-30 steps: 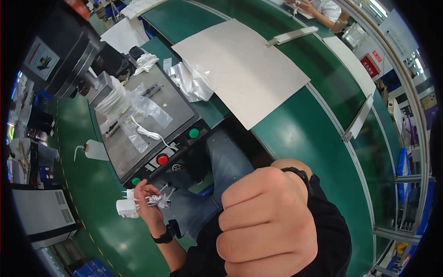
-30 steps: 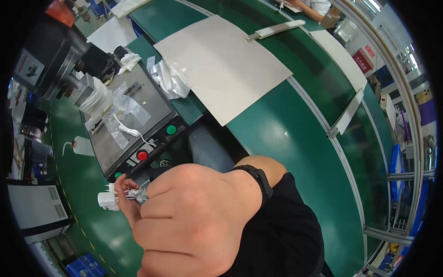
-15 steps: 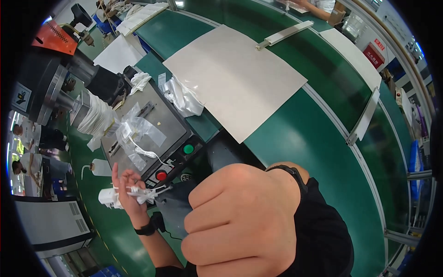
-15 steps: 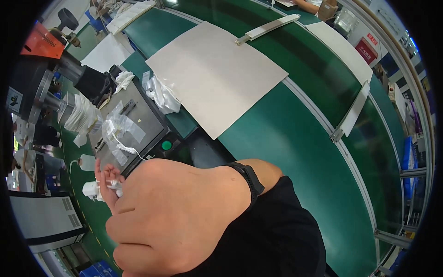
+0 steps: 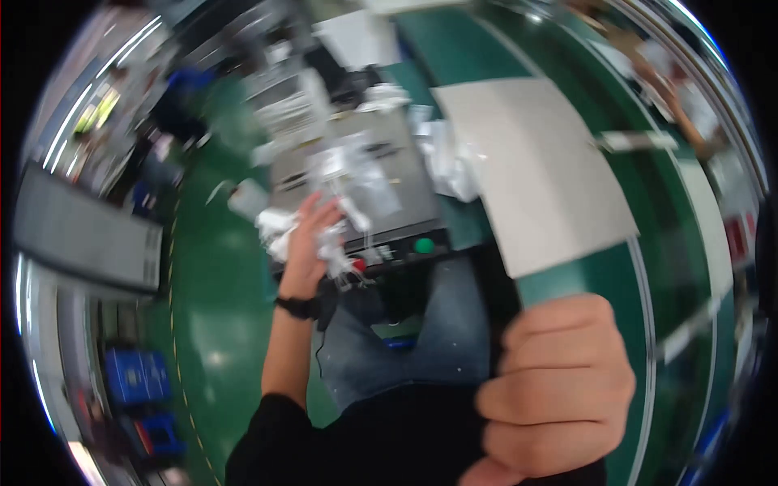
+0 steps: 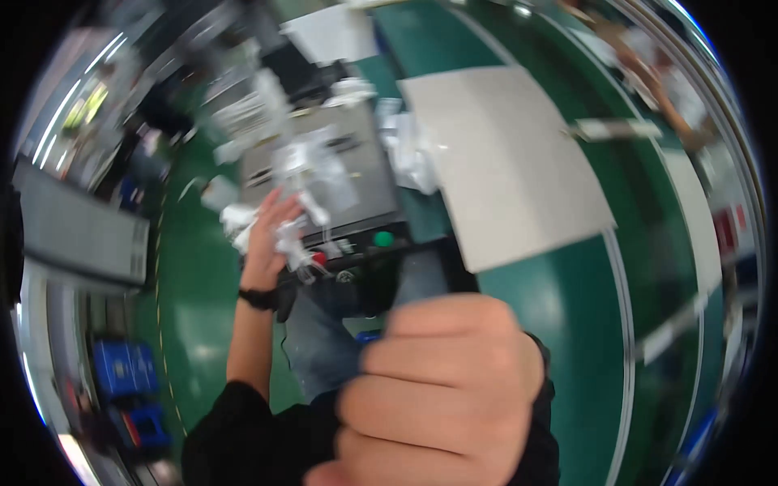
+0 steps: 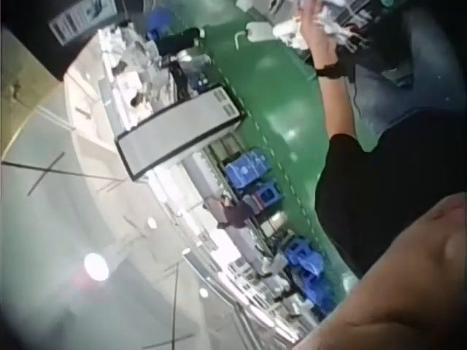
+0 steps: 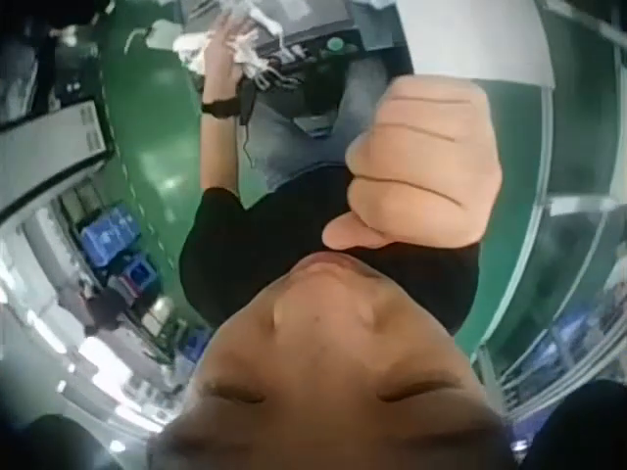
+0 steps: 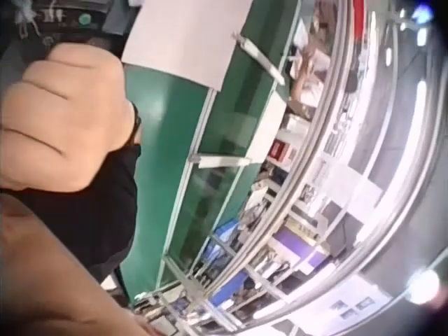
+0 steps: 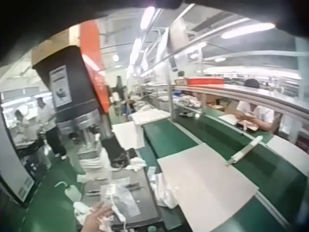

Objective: Packaging small electronic components into plastic bags using a heat sealer.

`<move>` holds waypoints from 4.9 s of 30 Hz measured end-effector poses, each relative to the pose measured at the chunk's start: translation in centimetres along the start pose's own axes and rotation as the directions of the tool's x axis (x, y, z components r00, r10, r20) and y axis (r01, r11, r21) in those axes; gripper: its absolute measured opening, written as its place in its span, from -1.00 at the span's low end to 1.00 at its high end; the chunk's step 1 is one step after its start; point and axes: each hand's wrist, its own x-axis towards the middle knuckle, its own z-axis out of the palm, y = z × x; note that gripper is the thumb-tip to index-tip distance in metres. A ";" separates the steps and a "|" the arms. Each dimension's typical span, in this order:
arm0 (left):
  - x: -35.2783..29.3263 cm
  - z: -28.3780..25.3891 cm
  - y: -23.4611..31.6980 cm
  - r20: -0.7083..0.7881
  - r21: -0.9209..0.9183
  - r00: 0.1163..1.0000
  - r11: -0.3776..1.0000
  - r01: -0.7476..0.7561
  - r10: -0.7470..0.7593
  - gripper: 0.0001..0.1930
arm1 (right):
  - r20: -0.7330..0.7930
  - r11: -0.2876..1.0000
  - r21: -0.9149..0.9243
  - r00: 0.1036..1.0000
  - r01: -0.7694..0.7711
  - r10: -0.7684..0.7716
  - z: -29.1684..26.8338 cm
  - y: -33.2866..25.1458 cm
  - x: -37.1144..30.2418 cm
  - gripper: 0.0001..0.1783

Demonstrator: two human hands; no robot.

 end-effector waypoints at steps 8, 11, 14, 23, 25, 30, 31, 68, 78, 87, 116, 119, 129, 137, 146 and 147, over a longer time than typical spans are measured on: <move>0.7 1.0 1.3 0.037 -0.229 0.992 0.966 0.123 -0.118 -0.57 | -0.066 0.979 -0.019 0.977 -0.203 0.201 1.4 -1.1 -0.3 -0.66; 2.2 0.0 1.5 0.090 -0.280 0.982 0.942 0.187 -0.169 -0.61 | -0.128 0.980 -0.037 0.973 -0.198 0.191 3.1 -0.2 -0.2 -0.56; 3.5 1.9 1.1 0.236 -0.277 0.947 0.918 0.283 -0.220 -0.64 | -0.046 0.984 -0.092 0.988 -0.154 0.150 2.5 0.4 -0.2 -0.58; 0.2 1.0 0.7 0.268 -0.336 0.941 0.895 0.292 -0.207 -0.70 | 0.063 0.913 -0.194 0.924 -0.360 0.377 5.0 3.2 -0.9 -0.64; -2.0 0.8 0.8 0.328 -0.393 0.931 0.873 0.288 -0.159 -0.72 | 0.082 0.868 -0.248 0.883 -0.431 0.462 6.4 4.7 -1.5 -0.65; -6.2 0.2 1.6 0.478 -0.510 0.878 0.807 0.298 -0.022 -0.72 | 0.264 0.705 -0.426 0.668 -0.567 0.696 9.8 6.7 -2.4 -0.68; -6.8 0.0 1.8 0.517 -0.538 0.855 0.787 0.301 0.027 -0.72 | 0.276 0.711 -0.427 0.669 -0.558 0.691 10.9 6.9 -2.5 -0.68; -10.7 2.4 -3.5 0.688 0.543 0.596 0.839 -0.045 -0.413 -0.66 | -0.889 -0.992 -0.030 -0.450 -0.119 0.081 -26.6 -39.7 -26.7 -0.64; -14.1 -2.5 -4.8 0.318 0.551 0.898 0.830 0.087 -0.305 -0.67 | -0.671 -0.720 -0.274 -0.410 -0.637 0.618 -33.8 -12.1 -46.2 -0.64; -15.1 -5.5 -5.7 0.150 0.449 0.944 0.871 0.200 -0.294 -0.69 | -0.746 -0.368 0.403 -0.534 -0.838 0.399 -32.8 -7.9 -49.7 -0.55; -19.0 -14.0 -7.4 0.231 0.224 0.968 0.974 0.041 -0.094 -0.77 | -0.035 0.382 -0.620 0.510 -0.686 0.860 22.4 27.1 -8.1 -0.61; -19.6 -14.9 -7.8 0.124 0.177 0.983 0.978 0.111 -0.134 -0.76 | -0.046 0.285 -0.733 0.463 -0.617 0.885 23.3 27.2 -7.5 -0.55; -16.9 -14.1 -7.1 0.143 0.198 0.989 0.980 0.008 -0.037 -0.76 | 0.189 0.504 -0.740 0.581 -0.445 0.791 22.4 27.1 -5.0 -0.34; -16.1 -12.4 -5.3 0.148 0.315 0.989 0.946 -0.072 0.026 -0.68 | 0.257 0.499 -0.685 0.465 -0.531 0.848 18.8 26.7 -10.2 -0.12; -15.7 -10.2 -6.6 0.116 0.337 0.991 0.936 -0.097 0.061 -0.70 | 0.402 0.624 -0.620 0.492 -0.475 0.773 18.4 28.3 -10.2 -0.15; -15.7 -9.9 -6.1 0.154 0.347 0.987 0.932 -0.104 0.053 -0.70 | 0.371 0.615 -0.612 0.506 -0.497 0.779 18.8 28.2 -9.8 -0.17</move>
